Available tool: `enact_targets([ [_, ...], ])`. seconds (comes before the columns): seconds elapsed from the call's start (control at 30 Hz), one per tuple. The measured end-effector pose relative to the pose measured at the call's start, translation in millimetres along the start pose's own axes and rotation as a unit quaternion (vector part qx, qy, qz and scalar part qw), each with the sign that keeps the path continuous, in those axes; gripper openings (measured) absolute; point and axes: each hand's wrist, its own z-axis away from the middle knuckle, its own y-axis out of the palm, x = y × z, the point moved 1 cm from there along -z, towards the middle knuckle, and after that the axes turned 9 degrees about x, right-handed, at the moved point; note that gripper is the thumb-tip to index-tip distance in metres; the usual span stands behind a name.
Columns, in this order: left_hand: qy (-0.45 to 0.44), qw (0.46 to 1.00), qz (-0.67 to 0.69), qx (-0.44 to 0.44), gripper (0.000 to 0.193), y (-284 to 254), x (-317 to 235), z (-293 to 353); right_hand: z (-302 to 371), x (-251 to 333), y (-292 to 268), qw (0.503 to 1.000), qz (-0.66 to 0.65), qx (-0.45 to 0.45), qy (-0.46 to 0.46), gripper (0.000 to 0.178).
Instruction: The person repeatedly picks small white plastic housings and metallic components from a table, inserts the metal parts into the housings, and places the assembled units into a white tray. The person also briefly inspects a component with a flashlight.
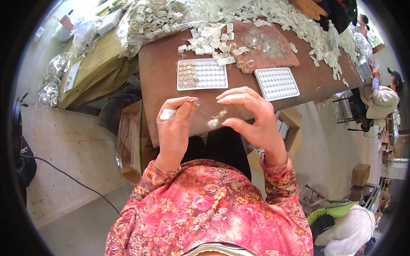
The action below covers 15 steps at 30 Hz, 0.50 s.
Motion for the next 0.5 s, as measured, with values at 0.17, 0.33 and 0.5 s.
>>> enact_targets([
  [0.17,0.033,0.995,-0.085,-0.027,0.010,11.8,8.5,2.7,-0.1,5.0,38.1,0.976,0.216,-0.033,-0.016,0.031],
  [0.33,0.002,0.997,-0.073,-0.040,0.012,9.6,11.0,4.0,3.2,-8.6,61.0,0.980,0.167,-0.110,0.011,0.023],
  [0.5,-0.138,0.971,0.192,-0.032,0.030,-4.7,5.6,0.6,3.8,-20.0,54.2,0.968,-0.140,-0.087,0.191,0.012],
])
